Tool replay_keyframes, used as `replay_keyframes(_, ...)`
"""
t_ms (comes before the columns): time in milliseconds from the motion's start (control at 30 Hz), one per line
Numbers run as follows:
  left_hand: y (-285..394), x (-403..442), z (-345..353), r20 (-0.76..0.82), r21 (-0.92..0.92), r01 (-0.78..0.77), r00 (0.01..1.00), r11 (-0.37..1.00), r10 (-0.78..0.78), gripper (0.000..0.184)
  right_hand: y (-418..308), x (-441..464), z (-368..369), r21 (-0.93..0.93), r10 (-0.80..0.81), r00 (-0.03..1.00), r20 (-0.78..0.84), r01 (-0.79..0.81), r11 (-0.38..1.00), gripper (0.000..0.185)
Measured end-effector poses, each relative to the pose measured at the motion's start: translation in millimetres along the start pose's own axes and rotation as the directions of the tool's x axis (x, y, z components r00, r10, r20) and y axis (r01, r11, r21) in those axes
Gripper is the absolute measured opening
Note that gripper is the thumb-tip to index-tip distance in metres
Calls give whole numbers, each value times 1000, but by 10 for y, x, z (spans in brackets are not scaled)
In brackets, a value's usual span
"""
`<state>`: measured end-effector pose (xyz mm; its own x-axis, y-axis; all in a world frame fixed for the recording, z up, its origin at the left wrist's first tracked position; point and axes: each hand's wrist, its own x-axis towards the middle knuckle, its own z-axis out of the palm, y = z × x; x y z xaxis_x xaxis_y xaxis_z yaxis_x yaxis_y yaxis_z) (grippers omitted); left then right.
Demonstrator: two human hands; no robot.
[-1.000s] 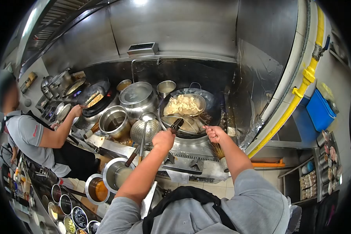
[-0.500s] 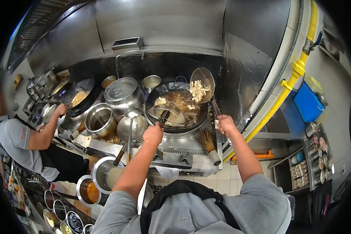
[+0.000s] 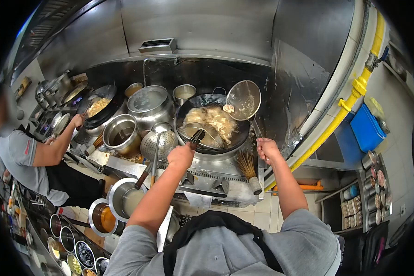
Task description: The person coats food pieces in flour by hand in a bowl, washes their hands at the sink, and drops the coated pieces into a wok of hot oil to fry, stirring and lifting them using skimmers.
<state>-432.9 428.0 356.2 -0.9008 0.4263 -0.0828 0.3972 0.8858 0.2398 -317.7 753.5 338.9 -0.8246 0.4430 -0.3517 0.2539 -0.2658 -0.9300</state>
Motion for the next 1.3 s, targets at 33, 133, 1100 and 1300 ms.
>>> replay_keyframes(33, 2, -6, 7, 2, 1, -2, 1000, 1000, 2, 35, -1, 0, -11, 29, 10, 1000, 16, -11, 1000, 12)
replay_keyframes(133, 16, -5, 8, 8, -12, 10, 1000, 1000, -10, 35, -23, -59, -42, 111, 46, 996, 81, -55, 992, 12)
replay_keyframes(1100, -23, 58, 195, 1, -40, -2, 1000, 999, 2, 39, 345, 301, -350, -885, -689, 695, -205, 170, 434, 30)
replay_keyframes(1300, 30, 75, 231, 6, -64, -7, 1000, 998, 8, 39, 729, 124, 34, -641, -261, 965, 19, 212, 738, 36)
